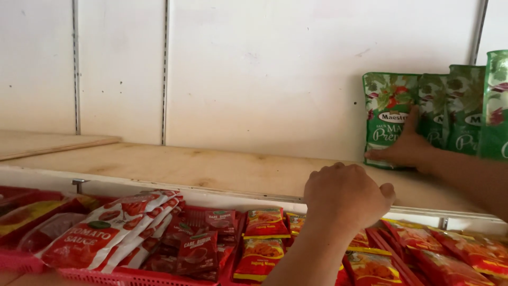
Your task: Wiping down mayonnaise pouches with a cloth and arranging them on a grocery store shelf.
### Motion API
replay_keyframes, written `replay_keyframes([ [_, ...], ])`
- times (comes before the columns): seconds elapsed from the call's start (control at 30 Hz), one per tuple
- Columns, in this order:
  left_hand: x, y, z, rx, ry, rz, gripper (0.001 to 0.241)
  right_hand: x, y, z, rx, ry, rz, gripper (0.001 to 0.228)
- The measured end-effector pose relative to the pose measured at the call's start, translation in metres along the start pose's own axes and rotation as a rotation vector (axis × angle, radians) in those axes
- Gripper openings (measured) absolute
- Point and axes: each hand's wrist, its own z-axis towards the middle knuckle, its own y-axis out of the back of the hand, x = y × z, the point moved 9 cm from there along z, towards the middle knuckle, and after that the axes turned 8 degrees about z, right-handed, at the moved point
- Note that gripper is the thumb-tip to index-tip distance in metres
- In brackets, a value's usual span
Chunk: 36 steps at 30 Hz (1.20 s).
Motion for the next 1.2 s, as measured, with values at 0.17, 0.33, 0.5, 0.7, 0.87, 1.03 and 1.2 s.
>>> replay_keyframes([
  [0.17, 0.003, -0.001, 0.001, 0.014, 0.009, -0.021, 0.062, -0.010, -0.005, 0.018, 0.065, -0.010, 0.105, 0.176],
  [0.33, 0.002, -0.001, 0.000, -0.021, 0.006, -0.021, 0.061, -0.003, -0.003, 0.012, -0.074, 0.019, 0.061, 0.169],
  [0.5, 0.003, -0.003, 0.001, -0.037, 0.012, -0.022, 0.060, 0.011, 0.005, -0.008, -0.100, -0.008, 0.015, 0.163],
  [0.7, 0.001, 0.000, 0.002, -0.046, 0.004, 0.008, 0.061, 0.002, 0.004, -0.001, -0.055, -0.041, 0.069, 0.171],
  [0.87, 0.002, 0.002, 0.000, -0.043, 0.004, 0.033, 0.060, -0.011, -0.014, 0.005, 0.060, 0.000, 0.066, 0.174],
  [1.03, 0.000, 0.005, -0.001, -0.037, 0.019, 0.039, 0.057, -0.042, -0.054, 0.044, 0.305, 0.058, -0.187, 0.128],
  [1.2, 0.000, 0.008, -0.002, -0.024, 0.071, 0.054, 0.053, -0.005, -0.040, -0.046, 0.559, 0.076, -0.317, 0.093],
])
